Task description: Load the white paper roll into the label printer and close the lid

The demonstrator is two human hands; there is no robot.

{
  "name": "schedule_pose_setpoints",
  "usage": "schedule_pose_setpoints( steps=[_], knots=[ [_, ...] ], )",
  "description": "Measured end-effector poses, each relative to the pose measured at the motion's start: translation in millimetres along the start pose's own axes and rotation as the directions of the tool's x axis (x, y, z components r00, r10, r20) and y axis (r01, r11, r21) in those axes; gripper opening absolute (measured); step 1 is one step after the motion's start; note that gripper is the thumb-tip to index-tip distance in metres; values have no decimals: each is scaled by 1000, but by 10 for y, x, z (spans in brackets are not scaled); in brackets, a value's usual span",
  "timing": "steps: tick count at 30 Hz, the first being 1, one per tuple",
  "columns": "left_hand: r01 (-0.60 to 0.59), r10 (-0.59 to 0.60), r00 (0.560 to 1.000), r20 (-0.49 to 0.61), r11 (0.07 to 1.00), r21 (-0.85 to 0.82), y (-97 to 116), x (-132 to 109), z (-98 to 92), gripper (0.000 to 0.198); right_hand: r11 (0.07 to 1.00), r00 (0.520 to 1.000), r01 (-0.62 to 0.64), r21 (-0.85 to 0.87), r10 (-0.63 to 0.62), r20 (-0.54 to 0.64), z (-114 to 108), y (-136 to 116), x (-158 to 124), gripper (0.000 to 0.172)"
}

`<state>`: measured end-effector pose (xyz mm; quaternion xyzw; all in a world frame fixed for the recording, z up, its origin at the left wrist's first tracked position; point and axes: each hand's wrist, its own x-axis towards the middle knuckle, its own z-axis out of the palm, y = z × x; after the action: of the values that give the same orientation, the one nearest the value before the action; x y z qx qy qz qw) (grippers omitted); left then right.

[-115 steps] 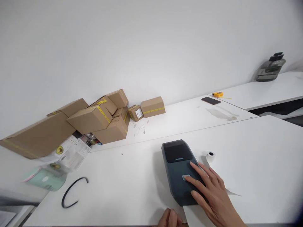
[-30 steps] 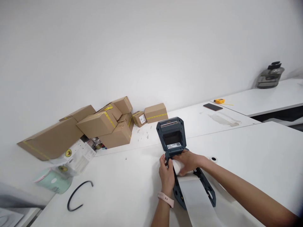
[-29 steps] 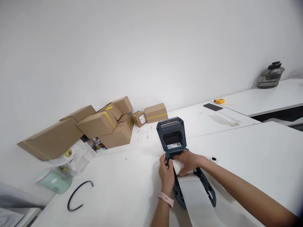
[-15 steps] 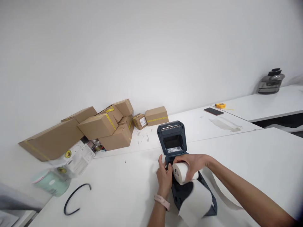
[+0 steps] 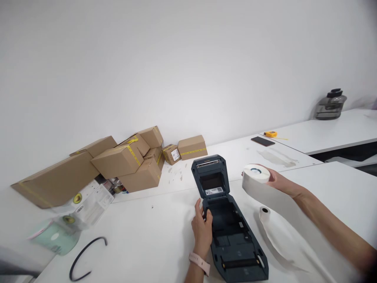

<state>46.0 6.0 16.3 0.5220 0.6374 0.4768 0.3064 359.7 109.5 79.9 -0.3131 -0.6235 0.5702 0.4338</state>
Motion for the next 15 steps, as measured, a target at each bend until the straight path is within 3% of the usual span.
schedule_pose_setpoints(
  steps=[8,15],
  knots=[
    [17,-17,1000,10,1000,8,-15,12,7,59,988,971,-131,-82,112,-212,-96,614,404,84],
    [2,-2,1000,10,999,35,-20,19,6,56,974,926,-200,-107,152,-346,-67,1140,604,92]
  ],
)
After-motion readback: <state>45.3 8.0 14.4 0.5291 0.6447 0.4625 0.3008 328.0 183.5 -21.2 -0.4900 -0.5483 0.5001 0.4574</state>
